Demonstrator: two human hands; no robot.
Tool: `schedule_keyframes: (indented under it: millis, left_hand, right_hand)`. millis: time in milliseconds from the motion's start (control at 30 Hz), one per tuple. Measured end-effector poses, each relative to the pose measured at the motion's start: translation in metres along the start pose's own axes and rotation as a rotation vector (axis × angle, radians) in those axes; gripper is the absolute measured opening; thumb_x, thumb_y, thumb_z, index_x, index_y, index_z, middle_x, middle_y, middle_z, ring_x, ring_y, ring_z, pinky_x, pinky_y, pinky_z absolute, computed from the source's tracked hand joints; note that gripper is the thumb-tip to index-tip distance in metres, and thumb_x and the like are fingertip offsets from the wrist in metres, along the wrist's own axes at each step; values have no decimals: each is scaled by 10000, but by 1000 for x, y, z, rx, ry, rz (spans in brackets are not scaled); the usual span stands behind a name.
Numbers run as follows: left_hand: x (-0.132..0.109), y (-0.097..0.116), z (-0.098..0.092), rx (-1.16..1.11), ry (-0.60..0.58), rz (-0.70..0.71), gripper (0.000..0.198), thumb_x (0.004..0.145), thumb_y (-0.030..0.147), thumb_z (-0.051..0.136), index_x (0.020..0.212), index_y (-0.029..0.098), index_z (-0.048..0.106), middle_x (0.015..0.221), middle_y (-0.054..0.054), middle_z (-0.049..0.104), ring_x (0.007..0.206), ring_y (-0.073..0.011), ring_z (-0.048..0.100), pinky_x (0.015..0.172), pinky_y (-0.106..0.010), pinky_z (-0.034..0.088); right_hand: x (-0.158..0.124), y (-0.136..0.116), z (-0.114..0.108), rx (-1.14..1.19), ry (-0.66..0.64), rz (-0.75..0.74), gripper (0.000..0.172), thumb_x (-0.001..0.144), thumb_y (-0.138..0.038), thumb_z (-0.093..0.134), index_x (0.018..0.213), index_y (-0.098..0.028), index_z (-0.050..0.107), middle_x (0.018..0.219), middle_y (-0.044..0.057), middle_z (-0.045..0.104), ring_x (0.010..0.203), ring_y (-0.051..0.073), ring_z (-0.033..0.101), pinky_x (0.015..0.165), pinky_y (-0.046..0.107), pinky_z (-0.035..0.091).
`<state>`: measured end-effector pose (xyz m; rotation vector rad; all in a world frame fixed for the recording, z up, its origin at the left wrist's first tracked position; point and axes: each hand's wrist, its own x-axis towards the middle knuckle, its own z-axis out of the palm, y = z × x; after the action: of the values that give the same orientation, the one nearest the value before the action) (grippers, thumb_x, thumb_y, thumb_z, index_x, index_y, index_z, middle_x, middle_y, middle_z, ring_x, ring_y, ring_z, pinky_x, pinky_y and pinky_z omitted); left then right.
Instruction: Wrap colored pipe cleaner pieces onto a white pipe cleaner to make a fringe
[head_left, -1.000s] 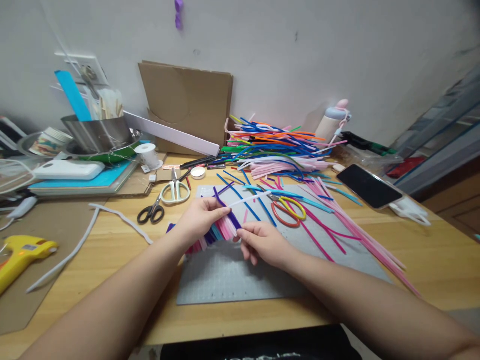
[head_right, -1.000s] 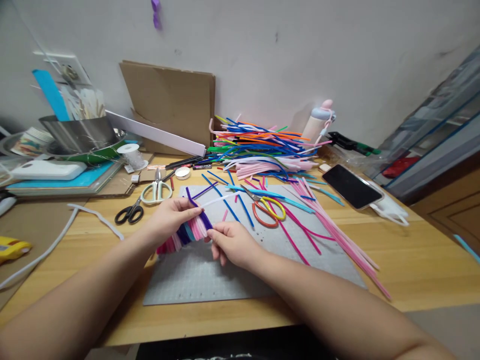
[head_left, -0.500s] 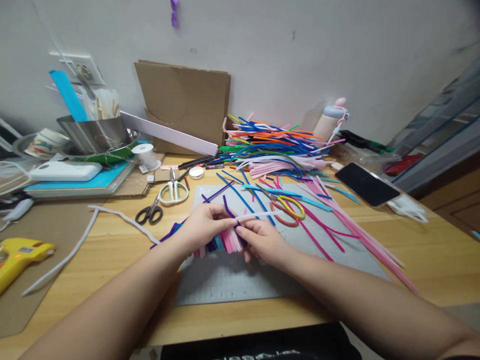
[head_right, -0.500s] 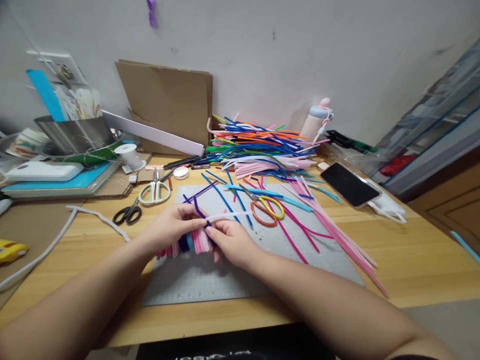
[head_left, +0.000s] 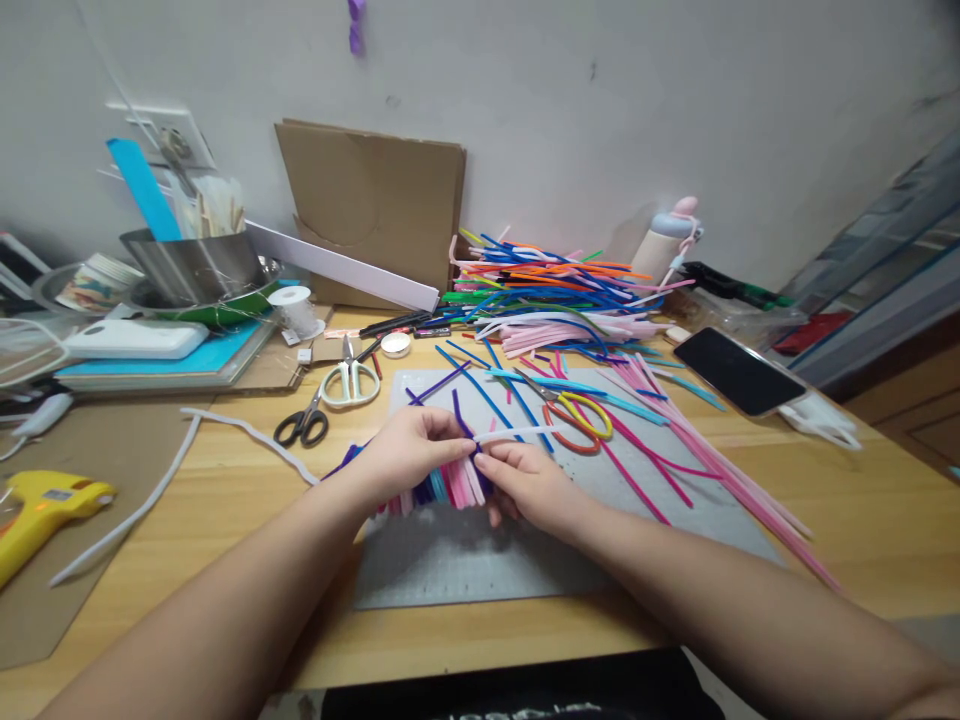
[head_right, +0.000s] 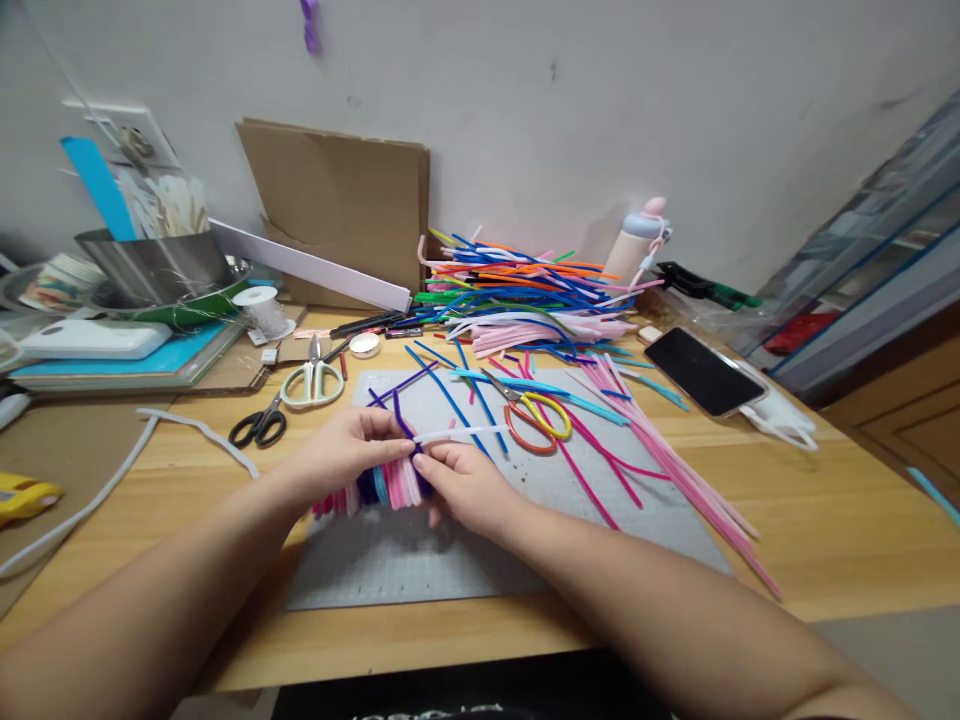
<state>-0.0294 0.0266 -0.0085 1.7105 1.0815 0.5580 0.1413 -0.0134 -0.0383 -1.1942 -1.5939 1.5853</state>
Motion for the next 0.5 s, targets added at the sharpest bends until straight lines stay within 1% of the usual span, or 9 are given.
schedule_keyframes:
  millis: [67,133,200,267,333,367,400,500]
  left_hand:
    - [0,1,-1,17,3,0,268,695,382,586,731,123,641,625,-12,603,536,-110,493,504,-213,375]
    - [-1,3,-1,46,30,-16,258,685,379,592,705,126,639,592,-4,588,519,-109,485,493,-213,369]
    - [-1,6,0,88,57,-26,243,679,371,593,670,131,630,569,3,574,513,-110,482,492,-216,369]
    - [-3,8,1,130,59,-12,227,683,360,587,641,139,619,567,4,570,523,-112,487,499,-217,370]
    - [-5,11,3,164,42,9,216,692,349,577,621,147,606,560,7,565,524,-111,487,495,-214,363]
    - [-6,12,4,180,36,10,217,697,350,571,612,151,599,545,12,555,507,-107,478,481,-211,354]
    - [-7,13,5,193,31,6,221,702,354,563,611,155,596,528,16,545,480,-101,464,461,-208,342]
    - [-10,14,9,228,21,8,215,713,347,542,623,163,608,490,27,523,413,-88,421,408,-204,299]
  right_hand:
    - [-7,-5,-5,-282,62,-124,335,852,-436,375,700,-176,520,588,5,550,458,102,502,441,223,319]
    - [-16,-11,-11,-629,181,-306,328,843,-406,429,621,-181,515,576,18,535,518,122,480,507,253,310]
    - [-25,-17,-15,-823,228,-471,328,848,-345,442,567,-187,504,531,21,508,521,132,453,540,275,302]
    - [-29,-22,-16,-882,295,-604,235,840,-288,458,648,-192,554,612,45,563,616,164,497,626,302,338]
    - [-29,-24,-14,-879,380,-674,118,819,-250,488,821,-189,589,826,80,618,810,210,524,761,344,345]
    - [-27,-24,-13,-862,400,-679,123,811,-234,496,884,-187,584,907,87,614,880,224,515,806,362,335]
    - [-24,-24,-13,-832,392,-667,138,808,-218,497,918,-188,574,946,86,607,912,225,508,823,368,333]
    - [-15,-20,-10,-673,296,-573,121,810,-188,488,915,-190,548,899,64,590,867,192,516,784,332,371]
